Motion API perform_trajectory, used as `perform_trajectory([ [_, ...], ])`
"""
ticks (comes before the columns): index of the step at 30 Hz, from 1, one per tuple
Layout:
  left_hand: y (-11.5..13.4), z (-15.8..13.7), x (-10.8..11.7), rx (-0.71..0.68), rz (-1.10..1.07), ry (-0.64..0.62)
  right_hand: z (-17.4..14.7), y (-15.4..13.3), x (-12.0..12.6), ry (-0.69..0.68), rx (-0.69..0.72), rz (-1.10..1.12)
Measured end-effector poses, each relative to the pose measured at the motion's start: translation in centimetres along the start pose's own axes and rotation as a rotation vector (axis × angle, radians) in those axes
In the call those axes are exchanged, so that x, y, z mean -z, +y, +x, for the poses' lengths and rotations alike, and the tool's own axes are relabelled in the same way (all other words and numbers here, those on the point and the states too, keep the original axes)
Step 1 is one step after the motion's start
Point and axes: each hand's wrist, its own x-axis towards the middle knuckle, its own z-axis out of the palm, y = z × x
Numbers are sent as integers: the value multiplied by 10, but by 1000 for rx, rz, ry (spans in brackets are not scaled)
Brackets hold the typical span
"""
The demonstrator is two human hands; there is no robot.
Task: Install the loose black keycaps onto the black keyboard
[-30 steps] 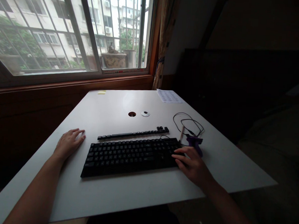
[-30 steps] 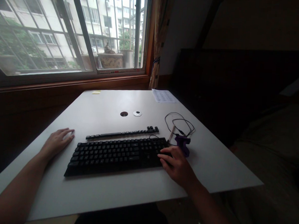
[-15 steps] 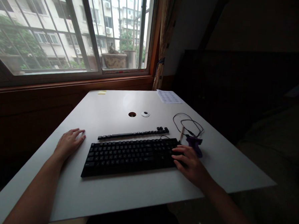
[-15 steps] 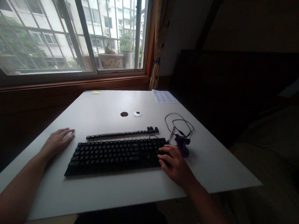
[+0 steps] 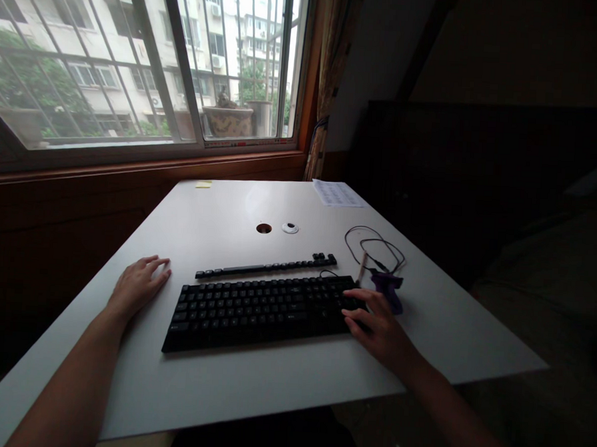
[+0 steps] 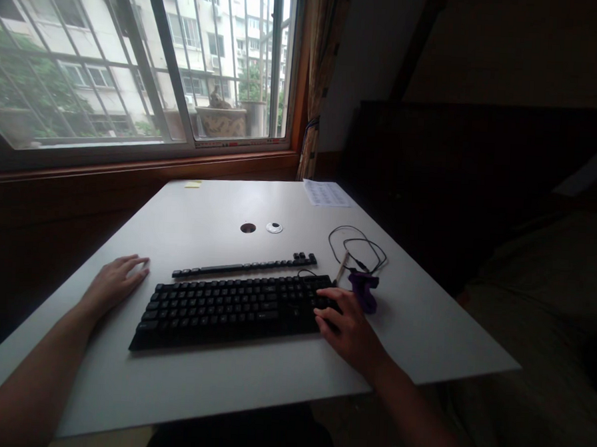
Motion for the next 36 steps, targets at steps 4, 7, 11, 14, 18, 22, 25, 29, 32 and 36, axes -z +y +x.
perform_trajectory([
  [4, 0, 0, 0, -2, 10, 4, 0, 1, -1, 0, 4, -2],
  [7, 1, -1, 1, 7, 13, -3, 0, 1, -2, -8, 10, -2],
  [11, 2, -1, 2, -6, 16, -9, 0, 0, -3, -24, 22, -1],
  [14, 2, -1, 2, -9, 13, -10, 0, -2, -2, -27, 18, 1],
  [18, 3, -1, 3, 10, -3, 3, -1, -5, 2, 22, -9, -24],
  [22, 3, -2, 3, 7, -15, 9, -2, -6, 4, 36, 9, -18],
  [25, 2, -1, 3, 16, -15, -4, -2, -7, 4, 64, -5, -14],
  [29, 1, -1, 1, 4, -14, 6, -2, -8, 5, 62, -10, -8],
  [32, 0, -1, 2, -3, -21, 10, -3, -7, 6, 73, -1, -4],
  [36, 2, -1, 3, -7, -28, 17, -3, -7, 6, 76, -2, -4],
])
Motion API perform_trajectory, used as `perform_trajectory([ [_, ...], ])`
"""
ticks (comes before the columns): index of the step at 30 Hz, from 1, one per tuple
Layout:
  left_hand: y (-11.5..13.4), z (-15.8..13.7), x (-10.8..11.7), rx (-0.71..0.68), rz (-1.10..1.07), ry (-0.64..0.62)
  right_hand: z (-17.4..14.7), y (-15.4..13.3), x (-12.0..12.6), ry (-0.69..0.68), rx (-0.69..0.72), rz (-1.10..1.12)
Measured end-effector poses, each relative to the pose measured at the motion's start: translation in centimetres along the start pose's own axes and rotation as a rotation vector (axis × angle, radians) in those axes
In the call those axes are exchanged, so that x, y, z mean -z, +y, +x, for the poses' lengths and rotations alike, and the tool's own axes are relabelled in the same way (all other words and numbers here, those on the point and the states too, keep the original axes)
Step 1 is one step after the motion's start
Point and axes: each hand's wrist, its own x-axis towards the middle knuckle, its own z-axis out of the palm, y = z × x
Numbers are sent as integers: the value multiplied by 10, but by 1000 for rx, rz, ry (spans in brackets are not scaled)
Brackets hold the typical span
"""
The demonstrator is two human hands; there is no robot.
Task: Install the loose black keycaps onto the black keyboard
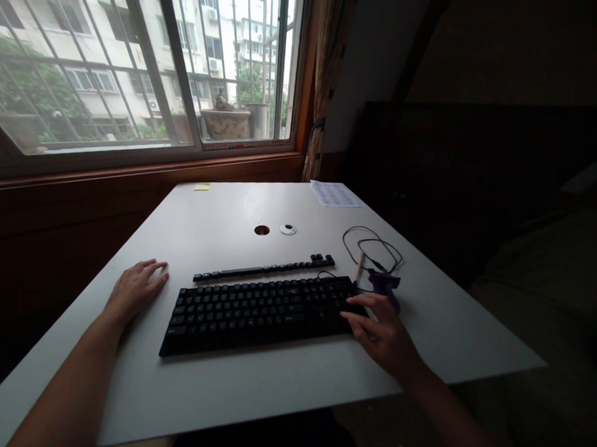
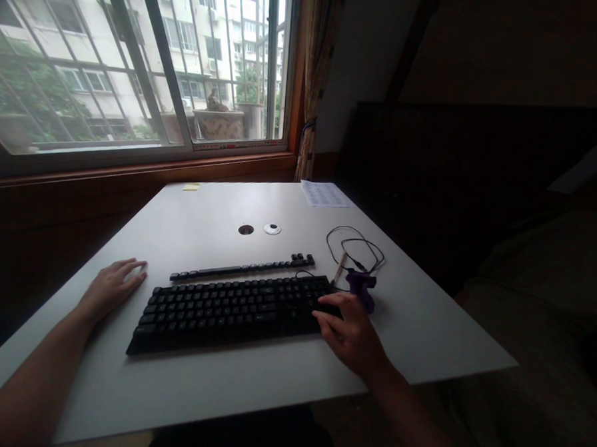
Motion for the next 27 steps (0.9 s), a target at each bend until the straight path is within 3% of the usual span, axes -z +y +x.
perform_trajectory([
  [27, 1, 0, 1, 7, 19, -14, 1, -2, -1, -6, -23, -8],
])
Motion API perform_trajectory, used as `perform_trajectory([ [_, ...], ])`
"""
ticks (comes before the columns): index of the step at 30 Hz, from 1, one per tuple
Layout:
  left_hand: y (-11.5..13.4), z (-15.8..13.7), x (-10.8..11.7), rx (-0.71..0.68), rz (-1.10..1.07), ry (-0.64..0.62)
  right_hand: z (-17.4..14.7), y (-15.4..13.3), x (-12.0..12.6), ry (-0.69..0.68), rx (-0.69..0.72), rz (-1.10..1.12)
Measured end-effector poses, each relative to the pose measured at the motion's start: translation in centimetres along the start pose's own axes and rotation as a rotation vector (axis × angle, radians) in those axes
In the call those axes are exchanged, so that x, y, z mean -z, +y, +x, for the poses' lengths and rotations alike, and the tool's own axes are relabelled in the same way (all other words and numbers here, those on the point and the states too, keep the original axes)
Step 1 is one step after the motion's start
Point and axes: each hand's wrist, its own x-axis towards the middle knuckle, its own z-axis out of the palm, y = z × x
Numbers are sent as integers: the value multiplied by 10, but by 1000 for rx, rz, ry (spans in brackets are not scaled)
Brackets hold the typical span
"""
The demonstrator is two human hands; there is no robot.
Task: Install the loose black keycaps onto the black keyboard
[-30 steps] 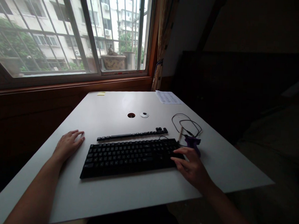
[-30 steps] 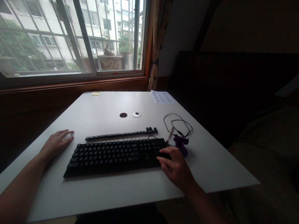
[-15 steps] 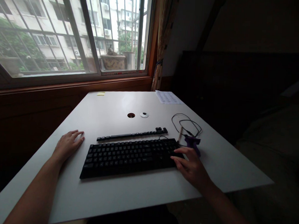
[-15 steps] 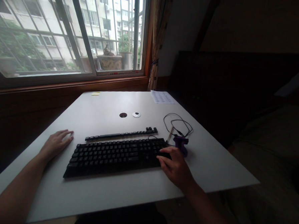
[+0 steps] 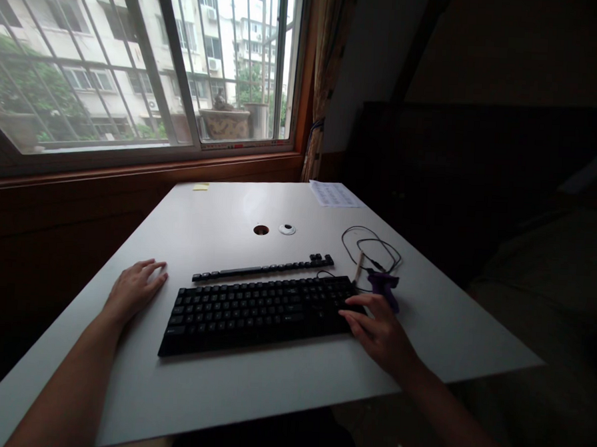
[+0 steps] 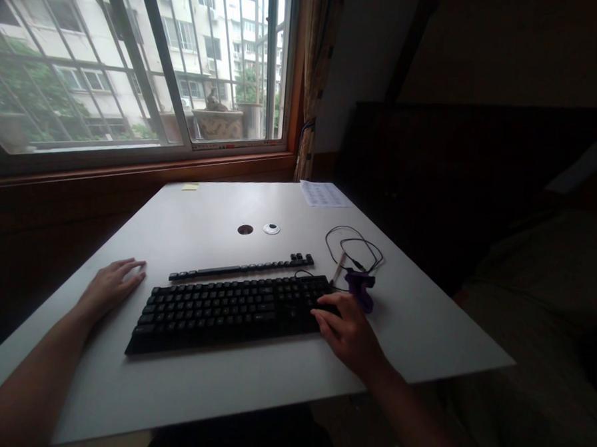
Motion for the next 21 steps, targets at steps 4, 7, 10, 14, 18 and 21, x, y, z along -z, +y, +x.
perform_trajectory([
  [4, 0, 0, 0, -3, -3, 8, 0, 0, 0, -3, 2, -10],
  [7, 0, 0, 1, -16, -3, -2, 0, 1, -1, 7, 15, -5],
  [10, -1, 0, 0, 1, 5, 0, -1, 2, -1, 0, 6, 10],
  [14, -1, 1, -4, -2, 10, 21, 5, 7, -3, 19, -18, 21],
  [18, -2, 0, -7, 13, 13, 21, 28, 16, -10, 25, -64, 14],
  [21, -3, 0, -7, 16, 5, 10, 55, 29, -19, -22, -101, 40],
])
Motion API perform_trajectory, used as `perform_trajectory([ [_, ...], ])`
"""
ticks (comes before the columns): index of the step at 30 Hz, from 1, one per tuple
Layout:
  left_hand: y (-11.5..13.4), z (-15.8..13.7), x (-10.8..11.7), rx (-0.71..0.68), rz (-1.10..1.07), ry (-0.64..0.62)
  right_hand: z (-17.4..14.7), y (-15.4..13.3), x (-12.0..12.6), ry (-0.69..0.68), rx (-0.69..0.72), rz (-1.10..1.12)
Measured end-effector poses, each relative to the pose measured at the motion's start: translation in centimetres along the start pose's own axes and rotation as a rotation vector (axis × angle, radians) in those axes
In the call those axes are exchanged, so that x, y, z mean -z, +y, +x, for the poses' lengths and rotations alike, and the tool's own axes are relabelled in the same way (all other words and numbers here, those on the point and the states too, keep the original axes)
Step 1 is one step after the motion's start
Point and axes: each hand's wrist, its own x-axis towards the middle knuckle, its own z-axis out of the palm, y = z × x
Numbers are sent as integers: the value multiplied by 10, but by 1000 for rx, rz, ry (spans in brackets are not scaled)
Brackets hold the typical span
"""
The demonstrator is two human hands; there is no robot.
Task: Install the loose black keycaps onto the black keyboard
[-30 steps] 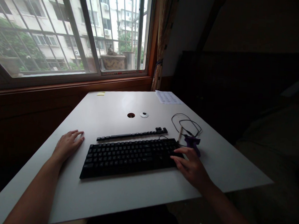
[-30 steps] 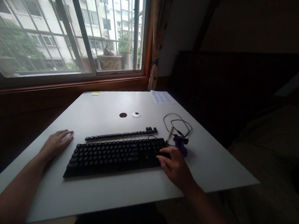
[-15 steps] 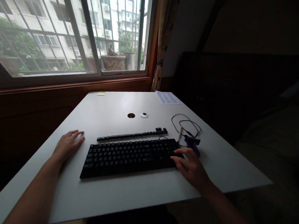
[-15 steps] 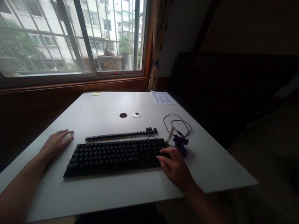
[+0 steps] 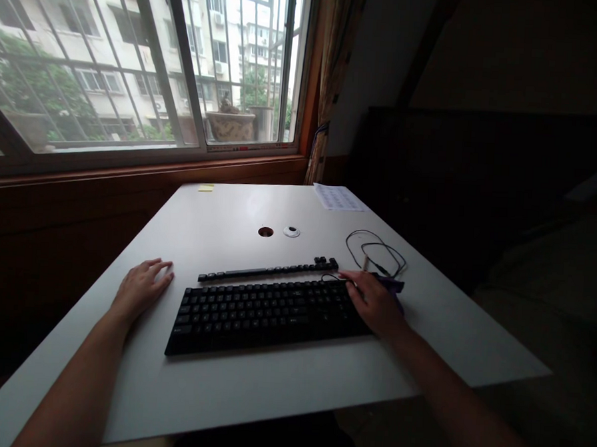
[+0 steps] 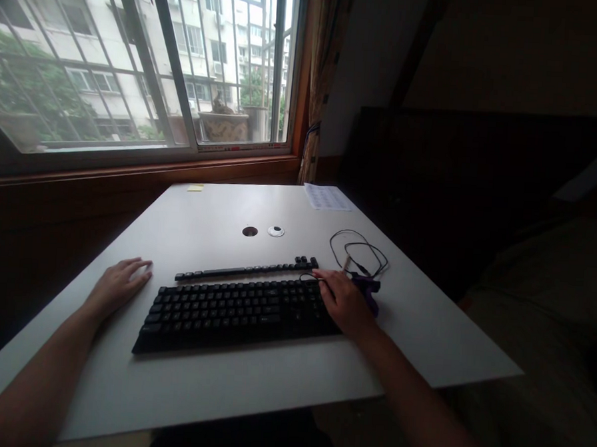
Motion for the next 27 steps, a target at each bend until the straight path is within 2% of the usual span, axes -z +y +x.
perform_trajectory([
  [5, -2, 1, -1, -18, 5, -5, 48, 22, -17, -193, -99, 4],
  [10, -2, 1, -2, -15, 16, 15, 77, 35, -29, -318, -78, -29],
  [16, -1, 0, -1, -9, 7, 25, 84, 40, -33, -431, -79, -79],
  [27, -1, -1, 1, -9, -2, 4, 86, 41, -40, -468, -85, -110],
])
